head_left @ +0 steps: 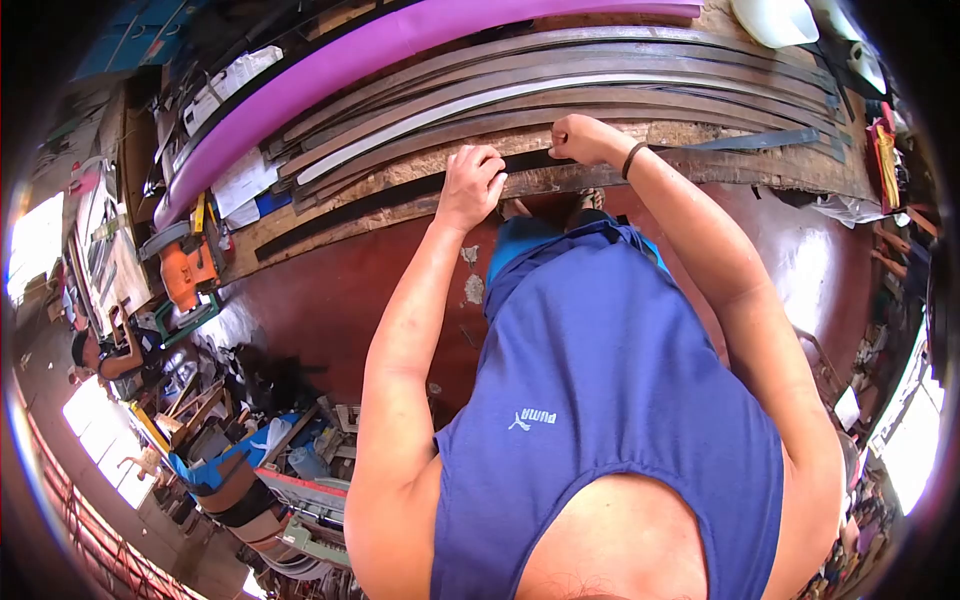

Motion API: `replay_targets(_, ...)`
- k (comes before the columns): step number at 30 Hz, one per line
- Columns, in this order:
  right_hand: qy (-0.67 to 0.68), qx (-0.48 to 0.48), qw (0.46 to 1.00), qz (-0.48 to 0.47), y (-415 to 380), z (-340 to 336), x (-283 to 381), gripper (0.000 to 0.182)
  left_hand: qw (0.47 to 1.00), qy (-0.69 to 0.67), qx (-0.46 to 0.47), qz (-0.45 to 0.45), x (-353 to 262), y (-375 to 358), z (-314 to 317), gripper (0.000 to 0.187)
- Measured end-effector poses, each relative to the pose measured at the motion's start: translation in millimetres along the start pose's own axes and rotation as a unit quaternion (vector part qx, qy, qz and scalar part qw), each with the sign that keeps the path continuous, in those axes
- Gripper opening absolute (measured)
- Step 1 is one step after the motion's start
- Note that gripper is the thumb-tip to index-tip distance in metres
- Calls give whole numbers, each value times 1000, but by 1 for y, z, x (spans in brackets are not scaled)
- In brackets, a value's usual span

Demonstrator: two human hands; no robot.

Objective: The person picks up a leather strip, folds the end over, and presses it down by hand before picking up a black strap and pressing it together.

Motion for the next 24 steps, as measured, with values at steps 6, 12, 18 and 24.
replay_targets(6, 43, -17, 996, 76, 0, -1, -9, 24, 999, -36, 0, 14, -4, 7, 0, 16)
replay_targets(12, 86, 42, 988, 117, -1, 2, -16, 25, 997, -58, -11, 46, -5, 15, 13, 17)
replay_targets(18, 41, 51, 994, 88, -1, -5, -4, 30, 996, -61, -15, 57, -4, 14, 12, 16)
replay_targets(24, -2, 20, 998, 68, 7, 5, -8, 30, 997, -48, -7, 51, -4, 14, 14, 17)
Point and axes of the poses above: each hand's wrist, its own y-axis towards the middle knuckle, its own z-axis out of the palm, x = y × z, the point moved 10 cm from there along y, towards the middle knuckle, and after that the axes turned 11 degrees about z, right-handed, at the moved point
